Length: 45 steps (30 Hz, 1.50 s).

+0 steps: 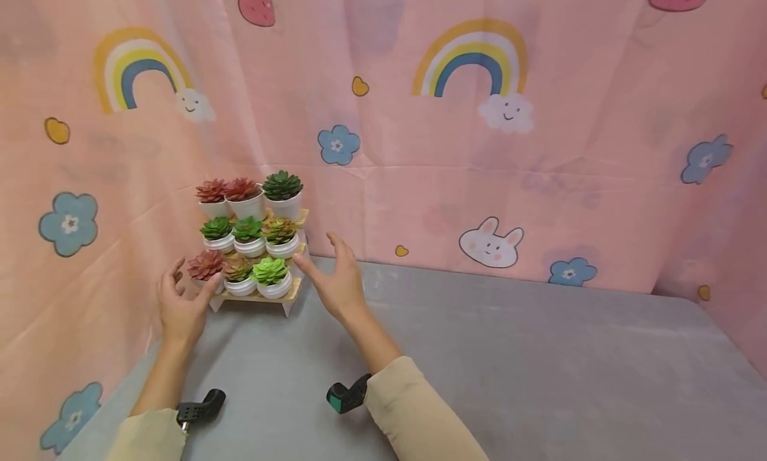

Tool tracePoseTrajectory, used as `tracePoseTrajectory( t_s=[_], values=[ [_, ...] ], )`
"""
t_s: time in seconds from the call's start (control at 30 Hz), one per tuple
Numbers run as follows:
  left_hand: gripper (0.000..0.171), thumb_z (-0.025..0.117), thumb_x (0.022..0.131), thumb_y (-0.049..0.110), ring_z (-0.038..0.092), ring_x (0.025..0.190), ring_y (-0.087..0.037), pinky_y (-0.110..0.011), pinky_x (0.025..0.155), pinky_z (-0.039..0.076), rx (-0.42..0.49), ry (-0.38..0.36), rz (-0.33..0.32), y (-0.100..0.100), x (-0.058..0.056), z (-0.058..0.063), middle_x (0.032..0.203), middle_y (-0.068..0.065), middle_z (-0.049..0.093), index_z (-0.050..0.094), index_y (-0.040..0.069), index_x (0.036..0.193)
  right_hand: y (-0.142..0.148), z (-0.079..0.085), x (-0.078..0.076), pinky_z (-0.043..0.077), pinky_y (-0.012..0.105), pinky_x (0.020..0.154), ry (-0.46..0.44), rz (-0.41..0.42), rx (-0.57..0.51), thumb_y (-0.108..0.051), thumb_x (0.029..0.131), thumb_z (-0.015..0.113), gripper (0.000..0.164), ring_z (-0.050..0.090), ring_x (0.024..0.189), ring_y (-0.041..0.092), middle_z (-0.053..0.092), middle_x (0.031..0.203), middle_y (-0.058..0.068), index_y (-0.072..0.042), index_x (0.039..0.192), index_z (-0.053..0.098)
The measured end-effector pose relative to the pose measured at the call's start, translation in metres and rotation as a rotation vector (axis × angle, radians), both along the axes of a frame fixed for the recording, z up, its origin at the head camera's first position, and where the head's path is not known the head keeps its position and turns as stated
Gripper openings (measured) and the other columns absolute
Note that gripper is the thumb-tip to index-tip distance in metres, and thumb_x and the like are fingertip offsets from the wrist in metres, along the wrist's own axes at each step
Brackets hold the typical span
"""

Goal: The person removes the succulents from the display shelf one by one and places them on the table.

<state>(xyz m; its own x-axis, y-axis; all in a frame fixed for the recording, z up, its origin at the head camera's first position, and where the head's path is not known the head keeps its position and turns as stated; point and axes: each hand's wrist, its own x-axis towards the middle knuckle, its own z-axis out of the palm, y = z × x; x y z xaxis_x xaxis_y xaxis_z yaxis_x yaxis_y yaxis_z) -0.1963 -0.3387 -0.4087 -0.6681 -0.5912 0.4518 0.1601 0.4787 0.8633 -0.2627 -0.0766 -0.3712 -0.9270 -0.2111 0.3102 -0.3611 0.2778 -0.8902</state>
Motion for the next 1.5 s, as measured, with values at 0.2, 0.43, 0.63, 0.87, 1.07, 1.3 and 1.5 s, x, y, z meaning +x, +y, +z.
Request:
tracePoseTrajectory(
  t_s=[0.2,0.43,0.63,0.87,1.07,1.3,1.5],
  values=[
    [0.087,0.073,0.091,0.033,0.039,0.143,-0.033,-0.052,0.121,0.036,0.09,-0.173,-0.138,-0.008,-0.001,-0.015,0.155,-0.022,0.04,0.025,0.006,0.158,-0.027,-0.02,0.005,0.044,0.055,0.116,-0.066,0.022,-0.035,-0.059,0.088,0.07,0.086,0.043,0.144,0.036,0.045,0.158,0.01,-0.014,0.155,0.039],
    [0.079,0.074,0.091,0.039,0.048,0.129,-0.029,-0.049,0.113,0.044,0.056,-0.243,-0.168,-0.015,-0.002,-0.022,0.146,-0.019,0.048,0.037,0.007,0.152,-0.053,-0.05,0.009,0.041,0.059,0.117,-0.182,0.042,-0.173,-0.059,0.082,0.075,0.1,0.04,0.144,0.044,0.036,0.16,0.02,-0.012,0.158,0.03],
    [0.097,0.077,0.088,0.036,0.039,0.144,-0.04,-0.054,0.122,0.036,0.099,-0.329,-0.214,-0.019,-0.003,-0.025,0.163,-0.02,0.03,0.017,0.011,0.161,-0.065,-0.07,0.013,0.045,0.053,0.116,-0.241,0.133,-0.229,-0.051,0.082,0.08,0.106,0.043,0.144,0.037,0.037,0.16,0.019,-0.013,0.161,0.021],
    [0.107,0.079,0.088,0.03,0.041,0.144,-0.029,-0.032,0.115,0.042,0.21,-0.343,-0.255,-0.021,-0.009,-0.025,0.158,-0.02,0.04,0.004,0.021,0.164,-0.063,-0.078,0.011,0.049,0.047,0.113,-0.176,0.188,-0.11,-0.049,0.082,0.082,0.106,0.053,0.137,0.027,0.052,0.152,0.007,-0.013,0.161,0.021],
    [0.106,0.082,0.085,0.033,0.046,0.136,-0.024,-0.021,0.101,0.042,0.117,-0.447,-0.294,-0.032,-0.007,-0.018,0.156,-0.015,0.044,0.011,0.02,0.163,-0.064,-0.082,0.005,0.048,0.047,0.115,-0.166,0.221,-0.133,-0.038,0.084,0.082,0.089,0.054,0.137,0.025,0.056,0.149,0.004,-0.013,0.155,0.034],
    [0.09,0.085,0.082,0.028,0.048,0.131,-0.027,-0.039,0.111,0.042,-0.082,-0.447,-0.416,-0.051,-0.024,-0.013,0.149,-0.017,0.05,0.035,0.006,0.154,-0.065,-0.084,0.001,0.051,0.047,0.112,-0.138,0.218,-0.214,-0.014,0.092,0.074,0.068,0.055,0.135,0.032,0.056,0.147,0.018,0.0,0.149,0.039],
    [0.094,0.087,0.079,0.017,0.048,0.124,-0.003,-0.013,0.105,0.039,-0.015,-0.369,-0.449,-0.051,-0.032,-0.021,0.15,-0.011,0.049,0.032,0.01,0.155,-0.065,-0.087,-0.002,0.054,0.044,0.109,-0.156,0.24,-0.31,-0.003,0.091,0.072,0.064,0.057,0.132,0.036,0.056,0.145,0.023,0.005,0.146,0.04]
  ],
)
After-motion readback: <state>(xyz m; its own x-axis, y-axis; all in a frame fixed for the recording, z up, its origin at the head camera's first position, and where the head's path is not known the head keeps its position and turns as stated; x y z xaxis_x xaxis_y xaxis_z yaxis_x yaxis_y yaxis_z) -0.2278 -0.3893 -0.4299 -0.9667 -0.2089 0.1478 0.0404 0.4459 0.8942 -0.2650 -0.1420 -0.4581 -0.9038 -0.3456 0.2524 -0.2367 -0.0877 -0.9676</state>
